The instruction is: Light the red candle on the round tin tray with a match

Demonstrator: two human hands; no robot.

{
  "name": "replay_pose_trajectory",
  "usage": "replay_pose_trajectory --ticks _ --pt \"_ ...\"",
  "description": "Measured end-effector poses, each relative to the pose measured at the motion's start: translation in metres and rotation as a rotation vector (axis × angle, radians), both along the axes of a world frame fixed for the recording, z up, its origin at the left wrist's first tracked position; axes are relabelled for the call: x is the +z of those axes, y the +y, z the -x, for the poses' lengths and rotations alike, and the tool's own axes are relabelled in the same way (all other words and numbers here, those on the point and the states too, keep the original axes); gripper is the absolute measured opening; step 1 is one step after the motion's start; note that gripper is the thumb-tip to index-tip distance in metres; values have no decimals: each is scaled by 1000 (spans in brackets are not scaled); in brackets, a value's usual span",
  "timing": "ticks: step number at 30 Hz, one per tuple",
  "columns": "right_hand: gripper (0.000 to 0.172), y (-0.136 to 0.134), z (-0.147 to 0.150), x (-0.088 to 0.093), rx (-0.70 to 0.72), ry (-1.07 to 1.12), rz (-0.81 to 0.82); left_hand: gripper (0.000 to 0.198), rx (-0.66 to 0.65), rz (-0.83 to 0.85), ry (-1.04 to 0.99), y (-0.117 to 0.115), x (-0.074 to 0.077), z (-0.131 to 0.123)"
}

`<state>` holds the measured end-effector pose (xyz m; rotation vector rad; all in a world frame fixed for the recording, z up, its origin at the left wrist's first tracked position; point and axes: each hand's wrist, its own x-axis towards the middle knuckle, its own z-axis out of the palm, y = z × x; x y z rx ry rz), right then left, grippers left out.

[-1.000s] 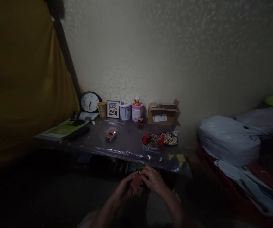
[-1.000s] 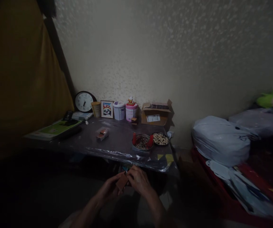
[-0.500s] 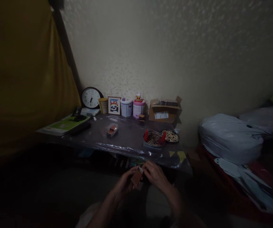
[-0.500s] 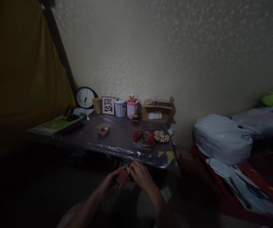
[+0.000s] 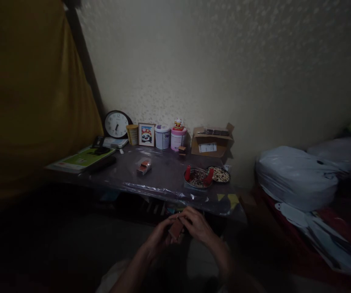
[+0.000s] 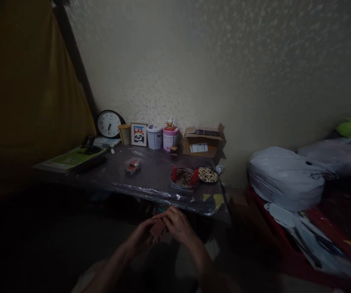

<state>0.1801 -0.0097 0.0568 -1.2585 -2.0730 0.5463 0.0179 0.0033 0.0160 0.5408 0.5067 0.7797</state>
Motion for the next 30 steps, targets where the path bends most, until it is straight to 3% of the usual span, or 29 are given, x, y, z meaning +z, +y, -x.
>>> replay_pose_trajectory --ticks 10,17,21,25,30 --pt "12 11 2 -8 -191 311 79 36 -22 12 -76 1 5 2" --pt "16 8 2 -5 -179 287 63 36 23 67 -100 -1 14 4" --pt "22 13 0 -7 -203 487 71 35 2 56 -135 0 13 5" --pt "32 15 -3 -5 -203 722 203 38 -13 17 -201 4 5 6" --pt "30 11 -2 0 -197 743 229 42 5 6 -240 6 4 8"
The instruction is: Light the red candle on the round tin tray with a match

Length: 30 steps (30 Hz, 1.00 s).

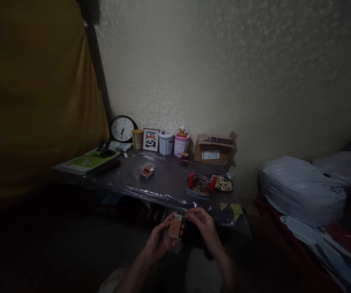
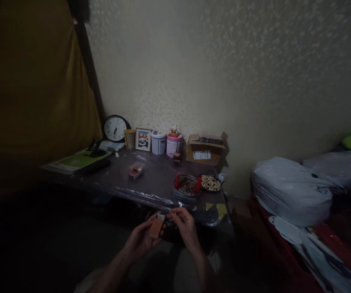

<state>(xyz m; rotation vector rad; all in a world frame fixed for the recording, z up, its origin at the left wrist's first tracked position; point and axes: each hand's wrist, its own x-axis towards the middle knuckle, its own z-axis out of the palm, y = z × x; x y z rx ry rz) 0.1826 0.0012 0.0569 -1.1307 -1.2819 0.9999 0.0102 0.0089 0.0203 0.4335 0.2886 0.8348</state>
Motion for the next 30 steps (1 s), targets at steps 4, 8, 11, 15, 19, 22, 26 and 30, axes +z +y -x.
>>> replay_pose_trajectory --ticks 4,8,11,15,19,22,26,30 --pt "23 -5 7 -2 15 -189 -126 40 59 25 -28 -2 5 1" --pt "37 -11 15 -5 48 -441 -250 38 106 39 -78 -1 6 0" --pt "47 -14 19 -5 90 -546 -279 38 101 45 -77 0 5 -1" --pt "45 -16 22 -4 111 -574 -290 38 100 49 -85 -1 7 -1" --pt "44 -14 23 -7 94 -576 -283 36 97 43 -84 -2 7 -1" --pt "45 -14 21 -10 84 -581 -300 35 100 31 -93 -2 5 -1" --pt "44 -14 21 -10 81 -588 -321 35 106 32 -76 -2 5 -2" --pt "44 -14 22 -10 67 -570 -319 33 108 17 -79 -2 5 -2"
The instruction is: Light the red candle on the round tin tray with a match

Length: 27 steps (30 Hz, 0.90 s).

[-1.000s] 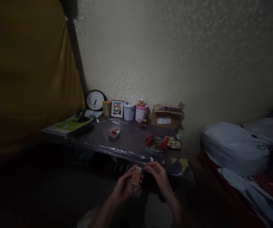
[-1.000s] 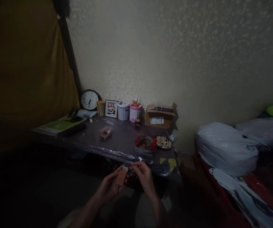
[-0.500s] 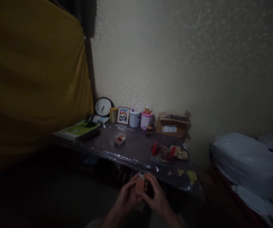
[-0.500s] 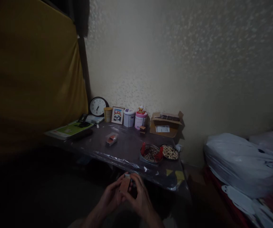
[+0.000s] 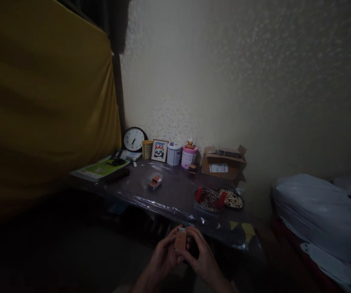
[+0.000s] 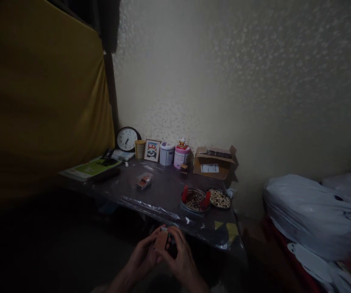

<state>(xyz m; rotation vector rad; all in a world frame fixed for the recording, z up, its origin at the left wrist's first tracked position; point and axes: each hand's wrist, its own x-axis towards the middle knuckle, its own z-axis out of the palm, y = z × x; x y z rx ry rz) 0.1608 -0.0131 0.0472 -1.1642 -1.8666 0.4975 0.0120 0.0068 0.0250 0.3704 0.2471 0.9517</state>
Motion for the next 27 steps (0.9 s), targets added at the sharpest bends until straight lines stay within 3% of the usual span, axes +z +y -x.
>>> replay_pose_trajectory --ticks 20,27 --pt "33 -2 0 2 -5 -32 38 21 -22 -39 -13 0 0 -1" --pt "30 -2 -1 2 9 -40 8 22 -21 -63 2 1 -6 -1"
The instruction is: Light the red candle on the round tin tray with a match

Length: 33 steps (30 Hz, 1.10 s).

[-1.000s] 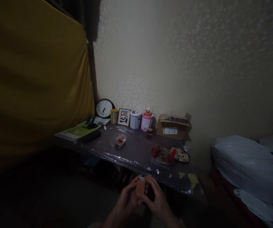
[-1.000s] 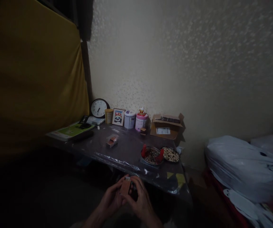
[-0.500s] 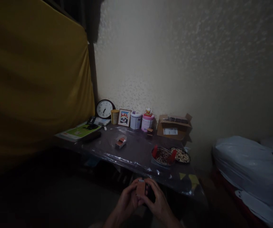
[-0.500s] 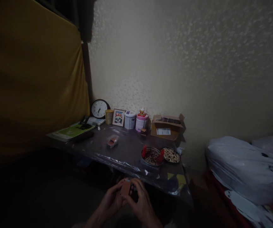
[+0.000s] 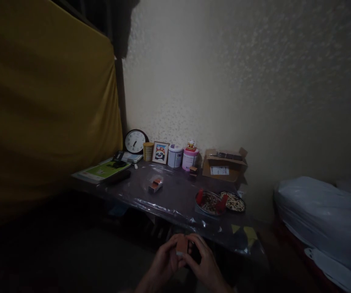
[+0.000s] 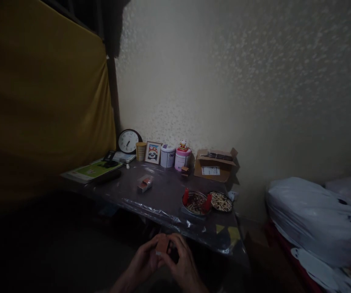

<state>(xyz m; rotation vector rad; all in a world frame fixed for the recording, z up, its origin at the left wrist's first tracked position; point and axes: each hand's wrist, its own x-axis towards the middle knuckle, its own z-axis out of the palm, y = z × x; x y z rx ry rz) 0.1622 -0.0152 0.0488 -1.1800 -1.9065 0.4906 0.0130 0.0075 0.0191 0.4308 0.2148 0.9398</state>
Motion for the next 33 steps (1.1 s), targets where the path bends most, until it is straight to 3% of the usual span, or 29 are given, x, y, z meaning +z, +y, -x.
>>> replay_pose_trajectory --ticks 10,33 --pt "30 0 1 0 -1 17 15 21 8 9 15 -1 8 0" --pt "25 -1 3 6 13 47 24 18 1 24 43 -1 5 0"
